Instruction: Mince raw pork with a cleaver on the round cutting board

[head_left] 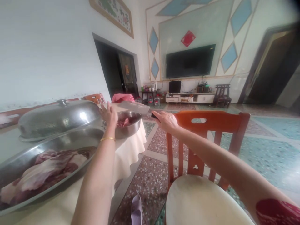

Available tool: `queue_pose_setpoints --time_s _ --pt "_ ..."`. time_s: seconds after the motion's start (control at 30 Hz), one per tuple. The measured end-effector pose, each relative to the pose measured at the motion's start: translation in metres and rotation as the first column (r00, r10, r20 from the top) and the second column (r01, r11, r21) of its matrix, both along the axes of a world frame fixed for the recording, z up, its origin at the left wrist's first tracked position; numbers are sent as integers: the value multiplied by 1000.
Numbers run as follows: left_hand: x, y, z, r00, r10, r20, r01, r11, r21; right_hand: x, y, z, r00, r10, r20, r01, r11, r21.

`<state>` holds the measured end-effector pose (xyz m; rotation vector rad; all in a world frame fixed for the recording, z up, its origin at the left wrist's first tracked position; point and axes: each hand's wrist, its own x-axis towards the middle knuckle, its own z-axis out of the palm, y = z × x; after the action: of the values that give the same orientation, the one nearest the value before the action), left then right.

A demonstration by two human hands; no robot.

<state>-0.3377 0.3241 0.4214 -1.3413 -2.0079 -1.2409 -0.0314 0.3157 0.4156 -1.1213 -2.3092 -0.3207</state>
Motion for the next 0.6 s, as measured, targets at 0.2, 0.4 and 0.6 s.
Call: queue_pose_setpoints --time_s 0.2,0.4,0.6 --pt "43 -5 -4 924 -217 -315 107 937 -331 -28 -1 1 943 -47 331 -8 987 163" --pt "49 -5 -18 910 -293 -293 148 890 -431 -52 -2 7 941 14 337 -81 979 186" --pt "18 -4 -20 951 -201 -235 75 886 -457 -41 8 7 931 -5 366 -78 974 210"
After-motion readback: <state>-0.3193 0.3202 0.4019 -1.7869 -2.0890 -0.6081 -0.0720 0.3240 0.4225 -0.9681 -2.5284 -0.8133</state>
